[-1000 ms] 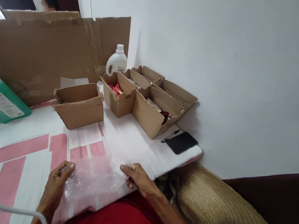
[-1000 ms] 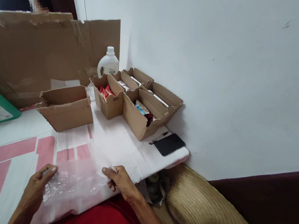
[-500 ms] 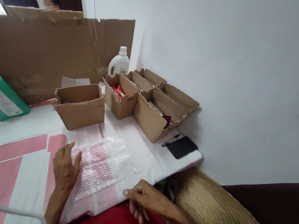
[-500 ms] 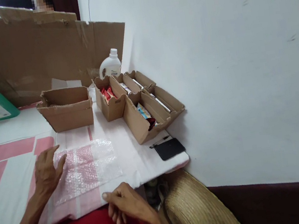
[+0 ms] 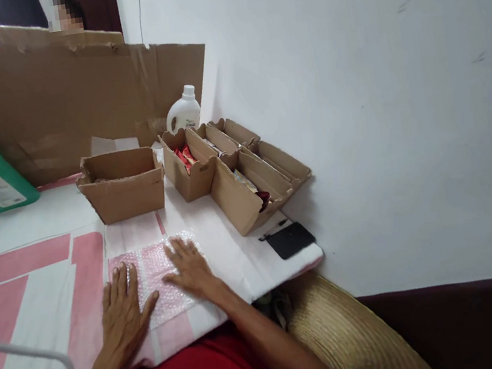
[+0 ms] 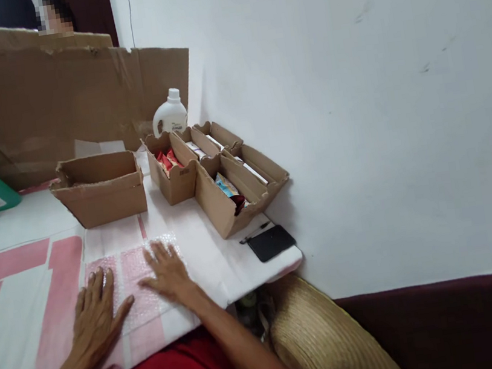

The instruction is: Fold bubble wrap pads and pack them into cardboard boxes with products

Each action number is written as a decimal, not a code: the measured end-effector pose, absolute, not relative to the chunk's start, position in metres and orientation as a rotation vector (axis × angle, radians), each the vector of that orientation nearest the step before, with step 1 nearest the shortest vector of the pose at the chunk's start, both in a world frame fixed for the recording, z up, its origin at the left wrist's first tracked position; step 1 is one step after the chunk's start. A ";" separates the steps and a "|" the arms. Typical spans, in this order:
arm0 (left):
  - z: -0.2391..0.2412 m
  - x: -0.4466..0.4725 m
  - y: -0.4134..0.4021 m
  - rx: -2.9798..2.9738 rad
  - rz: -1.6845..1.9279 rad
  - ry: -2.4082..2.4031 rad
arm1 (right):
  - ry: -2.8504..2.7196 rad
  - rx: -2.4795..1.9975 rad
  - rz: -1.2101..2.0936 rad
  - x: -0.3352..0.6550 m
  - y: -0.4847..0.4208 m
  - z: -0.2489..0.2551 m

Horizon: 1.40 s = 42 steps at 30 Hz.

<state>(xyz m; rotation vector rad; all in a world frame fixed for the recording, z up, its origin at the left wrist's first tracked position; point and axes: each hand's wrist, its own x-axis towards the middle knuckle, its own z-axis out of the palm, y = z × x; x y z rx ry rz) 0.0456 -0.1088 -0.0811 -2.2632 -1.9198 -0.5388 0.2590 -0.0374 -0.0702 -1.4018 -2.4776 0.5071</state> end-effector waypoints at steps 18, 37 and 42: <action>-0.052 -0.027 -0.194 -2.797 -0.585 -1.437 | -2.723 -0.867 0.498 0.378 -0.117 -0.060; -0.038 0.019 -0.169 -1.854 -1.261 -2.538 | -1.830 -1.501 0.363 0.310 -0.105 -0.075; -0.051 0.018 -0.163 -1.837 -1.122 -2.397 | -1.777 -1.584 0.272 0.301 -0.094 -0.077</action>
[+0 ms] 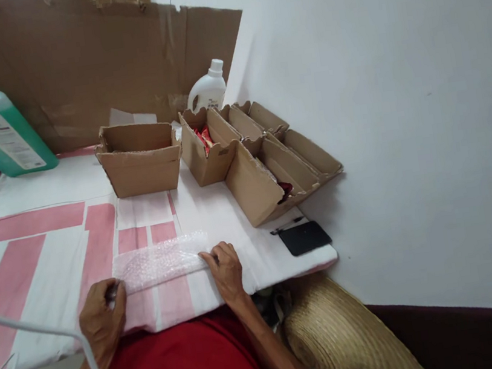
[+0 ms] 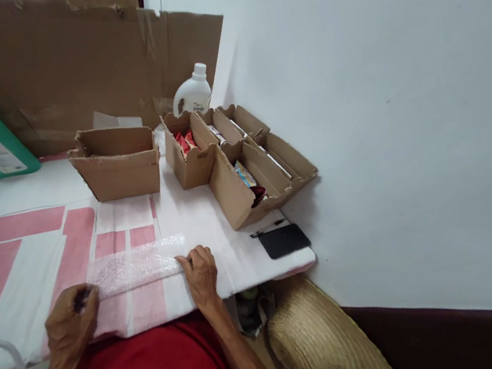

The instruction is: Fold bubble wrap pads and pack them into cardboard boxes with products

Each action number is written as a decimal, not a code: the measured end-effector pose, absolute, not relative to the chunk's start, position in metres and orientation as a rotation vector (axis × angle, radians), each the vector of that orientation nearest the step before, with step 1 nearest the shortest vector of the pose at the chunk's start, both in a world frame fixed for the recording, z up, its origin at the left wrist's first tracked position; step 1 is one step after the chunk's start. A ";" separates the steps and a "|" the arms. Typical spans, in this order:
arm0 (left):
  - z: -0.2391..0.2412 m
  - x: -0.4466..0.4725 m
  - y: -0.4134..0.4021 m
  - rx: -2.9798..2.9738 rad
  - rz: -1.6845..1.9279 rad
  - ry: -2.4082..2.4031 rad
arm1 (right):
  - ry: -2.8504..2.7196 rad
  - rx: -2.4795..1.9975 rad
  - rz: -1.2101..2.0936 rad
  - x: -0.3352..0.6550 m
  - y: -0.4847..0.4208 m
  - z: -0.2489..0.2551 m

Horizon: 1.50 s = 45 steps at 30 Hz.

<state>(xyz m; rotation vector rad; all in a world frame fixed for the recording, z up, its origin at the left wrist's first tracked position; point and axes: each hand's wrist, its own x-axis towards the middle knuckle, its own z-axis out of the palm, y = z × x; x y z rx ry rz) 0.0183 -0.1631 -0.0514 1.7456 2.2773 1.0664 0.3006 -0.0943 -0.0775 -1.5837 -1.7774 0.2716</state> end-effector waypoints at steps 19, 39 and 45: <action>-0.067 0.018 -0.186 2.594 0.834 1.886 | -1.864 -1.504 0.082 0.252 -0.103 -0.062; -0.053 -0.002 -0.165 2.643 0.863 1.801 | -2.245 -1.294 -0.109 0.306 -0.118 -0.094; -0.046 -0.004 -0.164 2.676 0.796 1.719 | -2.396 -1.145 -0.091 0.322 -0.103 -0.091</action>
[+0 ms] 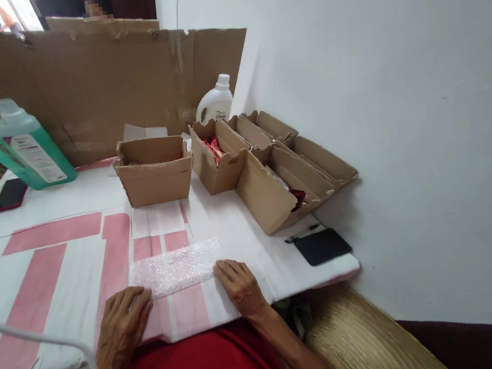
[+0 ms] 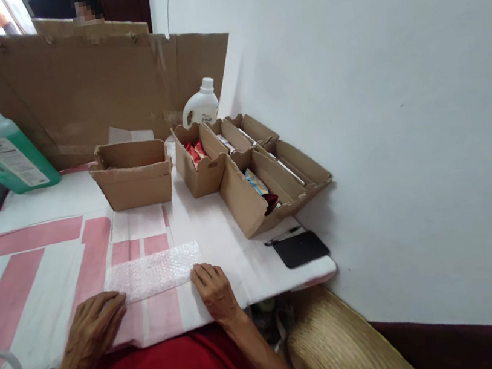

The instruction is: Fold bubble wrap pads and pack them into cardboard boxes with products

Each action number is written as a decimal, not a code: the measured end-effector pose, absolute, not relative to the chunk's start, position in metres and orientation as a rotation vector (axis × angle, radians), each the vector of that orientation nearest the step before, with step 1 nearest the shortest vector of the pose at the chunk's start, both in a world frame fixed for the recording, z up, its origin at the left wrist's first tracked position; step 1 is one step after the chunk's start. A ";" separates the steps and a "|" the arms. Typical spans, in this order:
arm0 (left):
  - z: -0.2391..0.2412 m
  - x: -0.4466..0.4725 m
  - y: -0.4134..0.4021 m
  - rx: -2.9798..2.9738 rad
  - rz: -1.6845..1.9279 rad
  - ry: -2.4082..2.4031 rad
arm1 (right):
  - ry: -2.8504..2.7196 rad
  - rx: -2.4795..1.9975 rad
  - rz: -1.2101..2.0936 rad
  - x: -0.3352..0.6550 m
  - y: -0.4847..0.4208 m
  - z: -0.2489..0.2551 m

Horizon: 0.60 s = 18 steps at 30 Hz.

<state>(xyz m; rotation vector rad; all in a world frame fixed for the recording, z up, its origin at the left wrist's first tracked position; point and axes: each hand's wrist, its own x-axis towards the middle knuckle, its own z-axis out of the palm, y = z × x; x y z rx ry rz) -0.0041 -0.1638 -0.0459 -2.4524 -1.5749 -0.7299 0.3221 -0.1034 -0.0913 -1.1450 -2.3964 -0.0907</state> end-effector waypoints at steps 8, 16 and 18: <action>-0.042 0.021 -0.170 -2.529 -0.738 -1.546 | -2.380 -0.983 -0.048 0.333 -0.057 -0.074; -0.034 0.044 -0.165 -2.511 -0.728 -1.438 | -1.930 -1.635 0.210 0.318 -0.050 -0.058; -0.033 0.044 -0.163 -2.494 -0.735 -1.412 | -1.827 -1.814 0.293 0.309 -0.040 -0.053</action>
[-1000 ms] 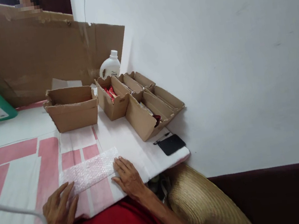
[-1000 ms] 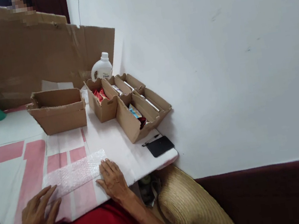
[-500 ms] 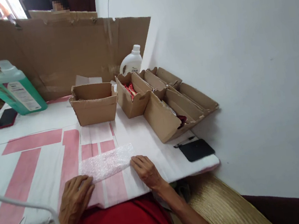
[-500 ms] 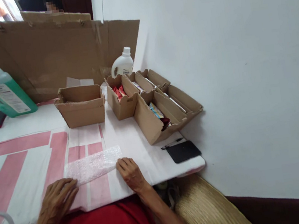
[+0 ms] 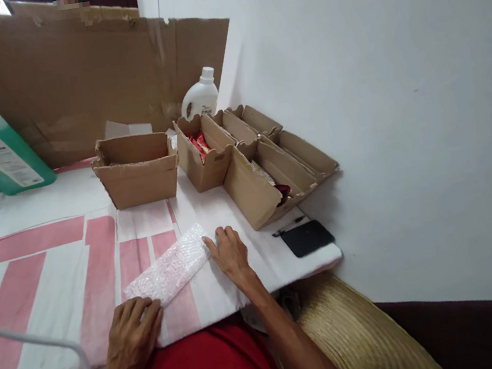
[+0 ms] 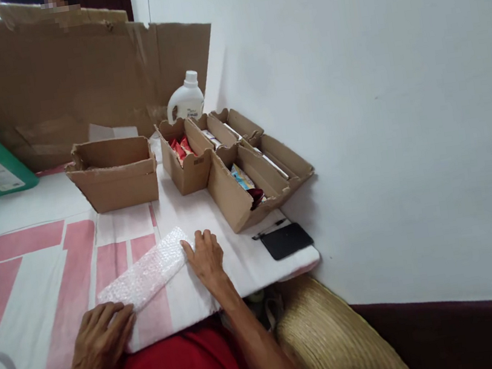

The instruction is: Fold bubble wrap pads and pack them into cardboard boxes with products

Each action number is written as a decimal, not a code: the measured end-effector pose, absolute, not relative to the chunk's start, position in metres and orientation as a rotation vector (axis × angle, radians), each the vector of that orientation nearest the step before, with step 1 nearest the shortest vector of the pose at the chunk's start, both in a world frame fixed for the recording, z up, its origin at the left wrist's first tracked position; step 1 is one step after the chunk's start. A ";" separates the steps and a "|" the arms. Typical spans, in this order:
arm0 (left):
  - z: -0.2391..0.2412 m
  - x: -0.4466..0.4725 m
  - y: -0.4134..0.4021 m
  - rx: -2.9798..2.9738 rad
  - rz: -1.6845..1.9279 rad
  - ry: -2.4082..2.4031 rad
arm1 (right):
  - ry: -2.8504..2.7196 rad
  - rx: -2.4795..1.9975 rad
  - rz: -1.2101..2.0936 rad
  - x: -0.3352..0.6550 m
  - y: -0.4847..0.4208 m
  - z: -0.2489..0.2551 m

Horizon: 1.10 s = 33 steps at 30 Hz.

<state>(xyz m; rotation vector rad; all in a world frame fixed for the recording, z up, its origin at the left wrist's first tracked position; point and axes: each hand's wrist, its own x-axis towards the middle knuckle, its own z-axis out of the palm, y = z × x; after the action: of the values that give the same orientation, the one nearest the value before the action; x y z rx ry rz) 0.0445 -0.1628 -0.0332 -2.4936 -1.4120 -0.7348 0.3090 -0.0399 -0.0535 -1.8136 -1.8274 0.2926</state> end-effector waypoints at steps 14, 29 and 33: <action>-0.055 0.033 -0.149 -2.303 -1.016 -1.871 | -1.306 -1.173 1.441 0.314 -0.013 -0.035; -0.006 0.032 -0.110 -2.654 -1.188 -2.827 | -1.161 -1.170 1.430 0.323 -0.001 -0.051; -0.004 0.040 -0.114 -2.501 -1.130 -3.003 | -1.268 -1.274 1.246 0.316 0.005 -0.055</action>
<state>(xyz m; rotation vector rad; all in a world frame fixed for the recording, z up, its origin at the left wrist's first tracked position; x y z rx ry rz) 0.0398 -0.1142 -0.0042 -2.5011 -3.0028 -1.1296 0.3160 0.0054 -0.0553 -1.2742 -1.2676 1.2464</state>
